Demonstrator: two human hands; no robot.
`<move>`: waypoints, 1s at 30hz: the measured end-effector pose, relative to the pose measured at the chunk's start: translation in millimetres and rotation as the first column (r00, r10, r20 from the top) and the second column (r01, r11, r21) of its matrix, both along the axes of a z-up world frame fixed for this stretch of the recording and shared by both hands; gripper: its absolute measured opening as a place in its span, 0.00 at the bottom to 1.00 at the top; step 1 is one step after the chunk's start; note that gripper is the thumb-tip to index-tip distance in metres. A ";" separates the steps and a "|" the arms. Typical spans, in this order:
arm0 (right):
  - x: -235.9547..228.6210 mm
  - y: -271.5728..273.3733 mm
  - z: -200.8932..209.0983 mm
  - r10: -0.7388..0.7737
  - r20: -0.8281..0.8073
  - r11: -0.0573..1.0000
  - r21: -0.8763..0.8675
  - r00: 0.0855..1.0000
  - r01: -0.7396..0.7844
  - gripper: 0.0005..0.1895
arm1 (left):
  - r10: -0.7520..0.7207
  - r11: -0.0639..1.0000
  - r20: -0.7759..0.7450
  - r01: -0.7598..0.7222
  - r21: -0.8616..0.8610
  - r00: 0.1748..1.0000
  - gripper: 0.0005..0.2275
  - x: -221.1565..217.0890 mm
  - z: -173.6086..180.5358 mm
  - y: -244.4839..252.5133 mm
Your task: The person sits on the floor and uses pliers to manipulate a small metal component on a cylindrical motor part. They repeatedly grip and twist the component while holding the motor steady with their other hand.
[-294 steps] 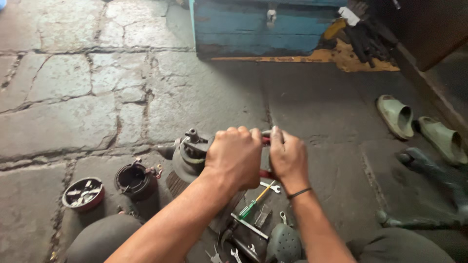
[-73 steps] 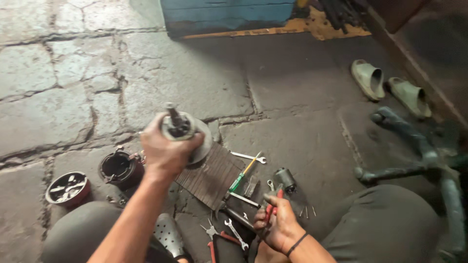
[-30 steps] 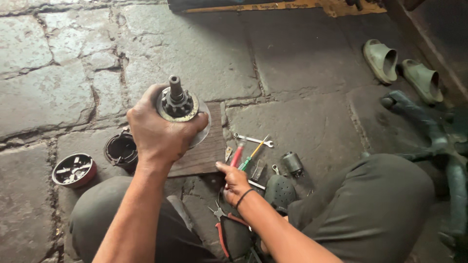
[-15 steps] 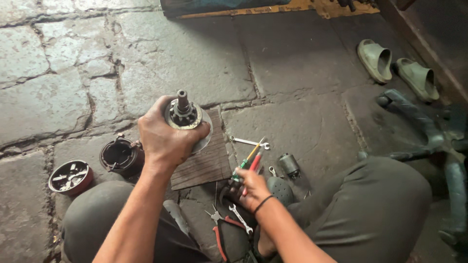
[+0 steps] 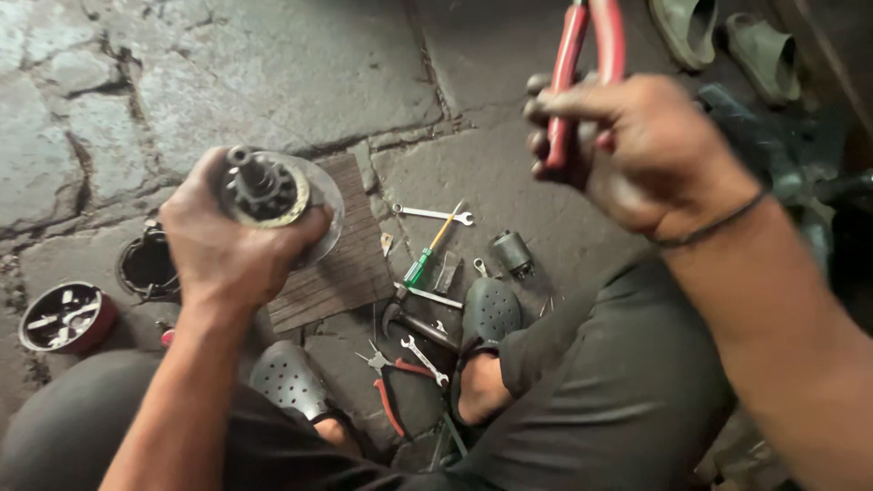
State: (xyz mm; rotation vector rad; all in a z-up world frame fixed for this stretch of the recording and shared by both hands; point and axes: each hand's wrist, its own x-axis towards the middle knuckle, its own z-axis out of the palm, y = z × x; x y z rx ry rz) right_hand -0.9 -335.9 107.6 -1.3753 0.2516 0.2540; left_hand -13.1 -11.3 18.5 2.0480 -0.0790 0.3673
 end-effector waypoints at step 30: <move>-68.7 -86.7 -116.8 0.056 -0.387 0.720 0.654 0.920 0.231 0.35 | -0.287 0.924 -0.241 0.335 0.187 0.927 0.26 -7.7 -36.9 16.5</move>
